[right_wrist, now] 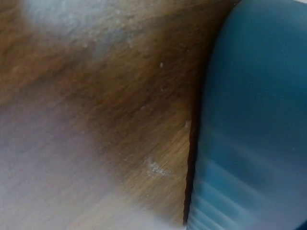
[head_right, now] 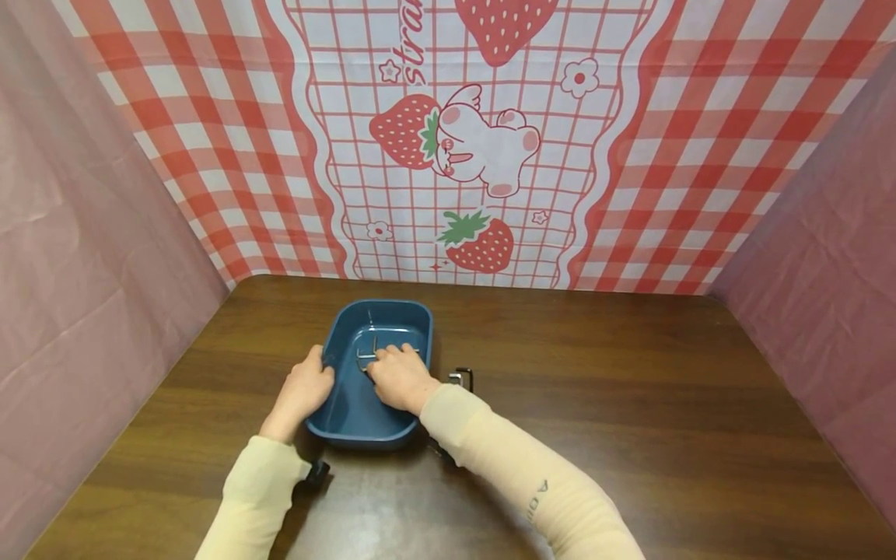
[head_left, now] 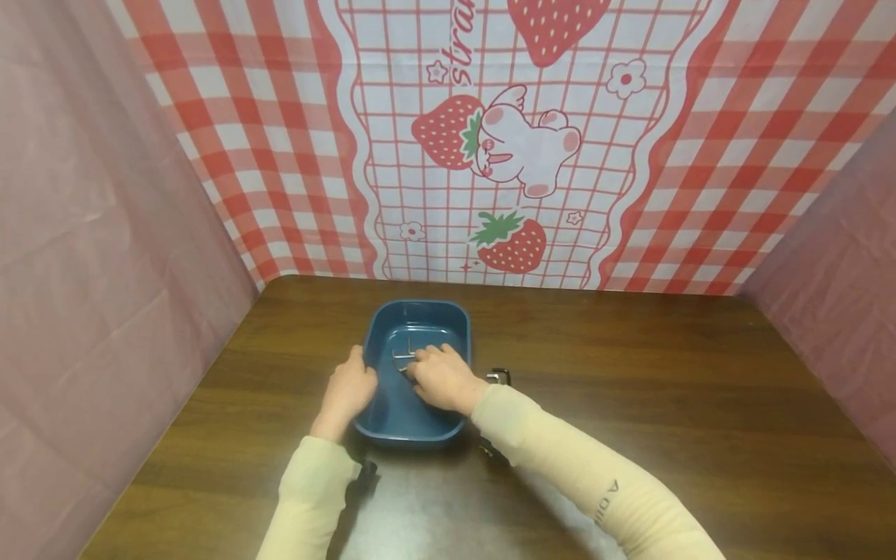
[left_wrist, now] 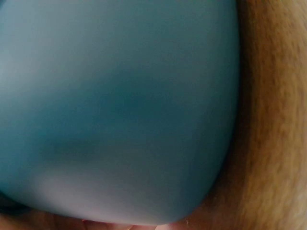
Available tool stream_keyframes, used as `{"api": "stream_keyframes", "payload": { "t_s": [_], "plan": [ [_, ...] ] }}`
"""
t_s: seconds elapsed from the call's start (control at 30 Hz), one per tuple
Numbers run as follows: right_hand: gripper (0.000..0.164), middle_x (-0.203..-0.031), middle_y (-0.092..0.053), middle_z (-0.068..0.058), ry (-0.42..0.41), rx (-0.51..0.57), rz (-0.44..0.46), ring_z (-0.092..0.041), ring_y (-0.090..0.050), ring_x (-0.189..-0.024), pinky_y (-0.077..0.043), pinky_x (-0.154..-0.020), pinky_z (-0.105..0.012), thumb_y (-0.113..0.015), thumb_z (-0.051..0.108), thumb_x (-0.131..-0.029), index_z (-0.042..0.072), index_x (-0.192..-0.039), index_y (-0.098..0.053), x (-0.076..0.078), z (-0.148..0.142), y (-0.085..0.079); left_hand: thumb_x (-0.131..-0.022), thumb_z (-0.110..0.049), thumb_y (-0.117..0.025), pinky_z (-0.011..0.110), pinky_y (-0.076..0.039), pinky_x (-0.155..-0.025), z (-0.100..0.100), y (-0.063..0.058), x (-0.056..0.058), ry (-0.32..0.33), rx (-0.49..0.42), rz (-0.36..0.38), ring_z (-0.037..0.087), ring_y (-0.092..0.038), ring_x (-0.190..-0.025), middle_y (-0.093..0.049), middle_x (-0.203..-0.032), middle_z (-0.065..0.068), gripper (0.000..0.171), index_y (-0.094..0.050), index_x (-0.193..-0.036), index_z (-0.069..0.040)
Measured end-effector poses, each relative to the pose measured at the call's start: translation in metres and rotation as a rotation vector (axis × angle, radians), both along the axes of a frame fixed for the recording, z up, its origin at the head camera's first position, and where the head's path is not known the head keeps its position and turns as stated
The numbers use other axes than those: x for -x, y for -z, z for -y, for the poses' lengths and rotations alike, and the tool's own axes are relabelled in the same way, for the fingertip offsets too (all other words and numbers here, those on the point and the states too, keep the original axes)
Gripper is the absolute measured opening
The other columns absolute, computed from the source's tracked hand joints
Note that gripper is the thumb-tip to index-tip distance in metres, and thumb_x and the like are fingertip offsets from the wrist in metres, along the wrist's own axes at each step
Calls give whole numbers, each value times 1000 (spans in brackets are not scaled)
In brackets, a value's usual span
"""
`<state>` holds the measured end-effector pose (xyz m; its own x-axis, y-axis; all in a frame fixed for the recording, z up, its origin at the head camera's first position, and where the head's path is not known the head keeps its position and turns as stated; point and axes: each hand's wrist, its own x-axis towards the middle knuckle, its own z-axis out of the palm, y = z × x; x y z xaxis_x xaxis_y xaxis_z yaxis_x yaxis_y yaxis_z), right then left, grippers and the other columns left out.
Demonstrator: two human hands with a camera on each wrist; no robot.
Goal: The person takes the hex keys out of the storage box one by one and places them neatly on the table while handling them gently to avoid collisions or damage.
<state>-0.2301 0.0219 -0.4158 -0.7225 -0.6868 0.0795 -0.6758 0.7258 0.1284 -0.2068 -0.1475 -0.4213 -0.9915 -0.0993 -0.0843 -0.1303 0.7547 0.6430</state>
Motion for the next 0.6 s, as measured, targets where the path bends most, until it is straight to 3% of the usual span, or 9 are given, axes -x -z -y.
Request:
{"api": "stream_keyframes", "payload": {
  "t_s": [0.6],
  "plan": [
    [17,-95,-64,-2,-25,-55,-64,-18,-59,-89,-43,-74,-34,-59,30,-85,16,-84,-69,-2,-1,3,-88,-15,-39,50,-48,-69,-1,-2,-1,-6,-4,-9,43,-60,-90,-57,-109,31,42,-38,-126,3]
  ]
}}
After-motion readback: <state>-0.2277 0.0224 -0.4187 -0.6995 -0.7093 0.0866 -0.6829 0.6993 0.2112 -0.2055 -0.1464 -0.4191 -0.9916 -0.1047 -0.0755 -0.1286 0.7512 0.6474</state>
